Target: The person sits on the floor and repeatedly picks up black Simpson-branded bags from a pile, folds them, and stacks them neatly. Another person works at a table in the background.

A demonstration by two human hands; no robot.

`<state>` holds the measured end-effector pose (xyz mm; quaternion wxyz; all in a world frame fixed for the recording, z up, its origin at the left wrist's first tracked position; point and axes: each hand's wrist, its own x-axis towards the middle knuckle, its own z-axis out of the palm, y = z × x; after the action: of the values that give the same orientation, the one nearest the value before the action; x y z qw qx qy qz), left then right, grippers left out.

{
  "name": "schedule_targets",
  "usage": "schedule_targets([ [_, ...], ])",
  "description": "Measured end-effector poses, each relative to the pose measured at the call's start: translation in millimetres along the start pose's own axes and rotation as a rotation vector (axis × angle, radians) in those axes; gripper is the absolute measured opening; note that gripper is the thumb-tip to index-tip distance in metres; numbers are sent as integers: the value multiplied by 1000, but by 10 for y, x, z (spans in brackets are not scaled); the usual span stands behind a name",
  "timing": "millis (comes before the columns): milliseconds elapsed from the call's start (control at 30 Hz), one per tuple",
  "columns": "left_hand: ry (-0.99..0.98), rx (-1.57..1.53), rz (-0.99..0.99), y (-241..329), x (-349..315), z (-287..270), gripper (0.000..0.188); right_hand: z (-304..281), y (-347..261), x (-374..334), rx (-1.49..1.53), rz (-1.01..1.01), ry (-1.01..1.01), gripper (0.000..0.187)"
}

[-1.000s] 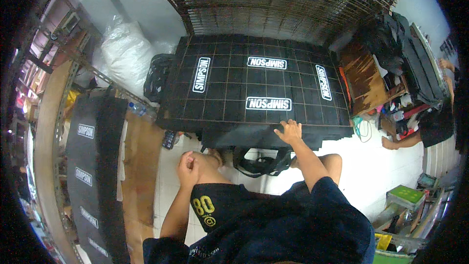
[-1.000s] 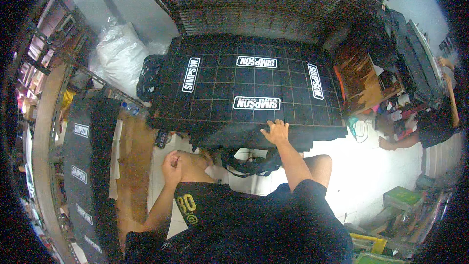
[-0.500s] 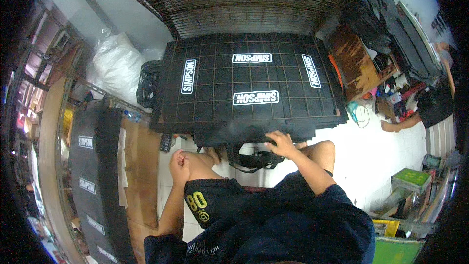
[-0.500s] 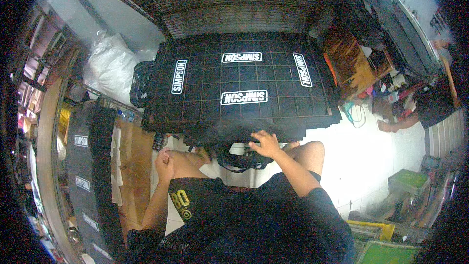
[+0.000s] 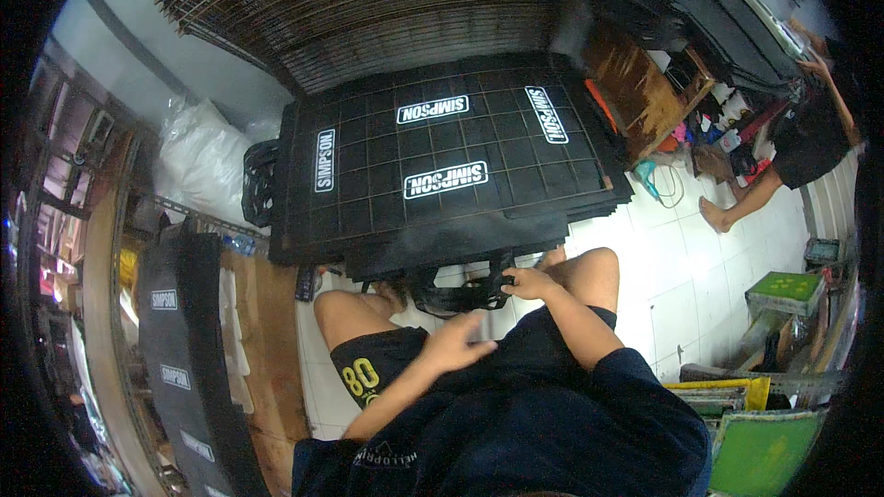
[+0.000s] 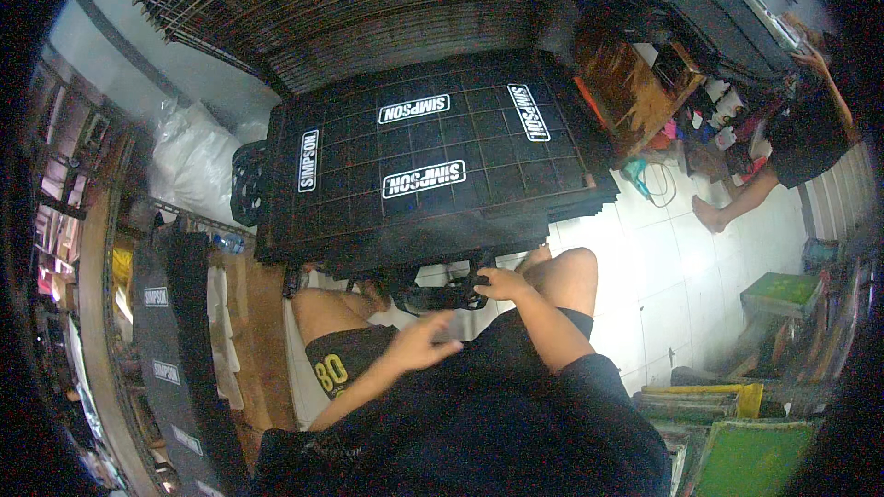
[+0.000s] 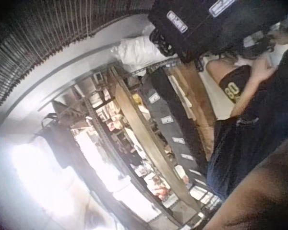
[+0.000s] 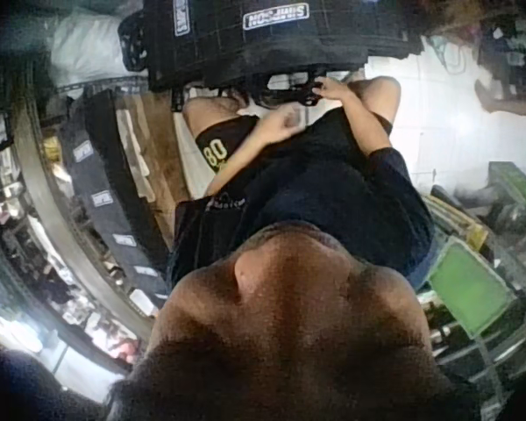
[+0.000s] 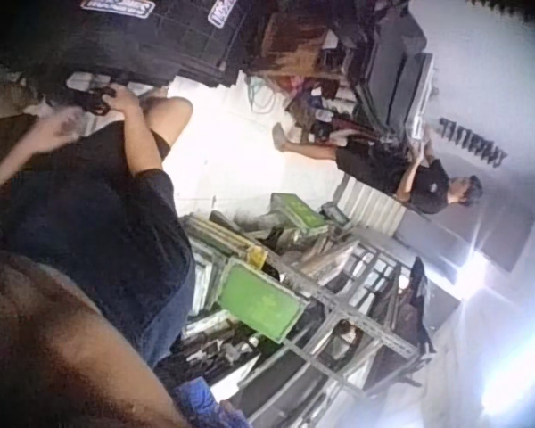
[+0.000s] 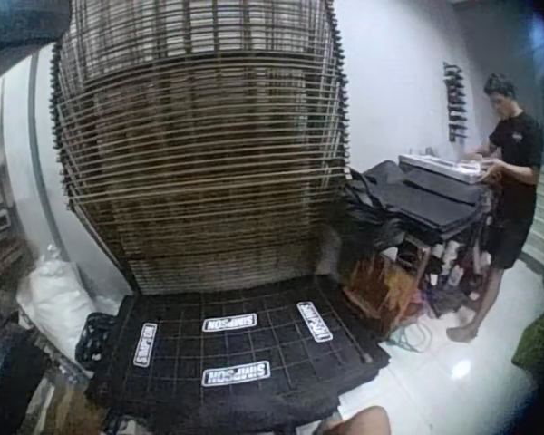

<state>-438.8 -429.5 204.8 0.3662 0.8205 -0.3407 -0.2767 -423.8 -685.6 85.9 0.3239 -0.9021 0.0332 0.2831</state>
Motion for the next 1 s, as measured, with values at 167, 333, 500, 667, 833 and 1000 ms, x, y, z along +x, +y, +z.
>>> schedule_targets([
  [167, -344, -309, -243, -381, 53, 643, 59, -94, 42, -4, 133, 24, -56, 63],
  [333, -162, -164, -367, -522, 162, 520, 52, -67, -12, 0, 127, -18, -10, 63],
  [500, -219, -61, -333, -455, 136, 536, 54, -32, -57, 77, 129, 1, -32, 62],
  [667, -193, -101, -348, -540, 135, 572, 61, 11, 9, 101, 175, -22, 40, 61],
  [833, -190, -116, -348, -537, 200, 591, 69, -308, -44, -37, 618, 22, 63, 56],
  [1000, -196, -112, -256, -582, 187, 622, 76, -1685, -130, -653, 1012, -97, 410, 53],
])
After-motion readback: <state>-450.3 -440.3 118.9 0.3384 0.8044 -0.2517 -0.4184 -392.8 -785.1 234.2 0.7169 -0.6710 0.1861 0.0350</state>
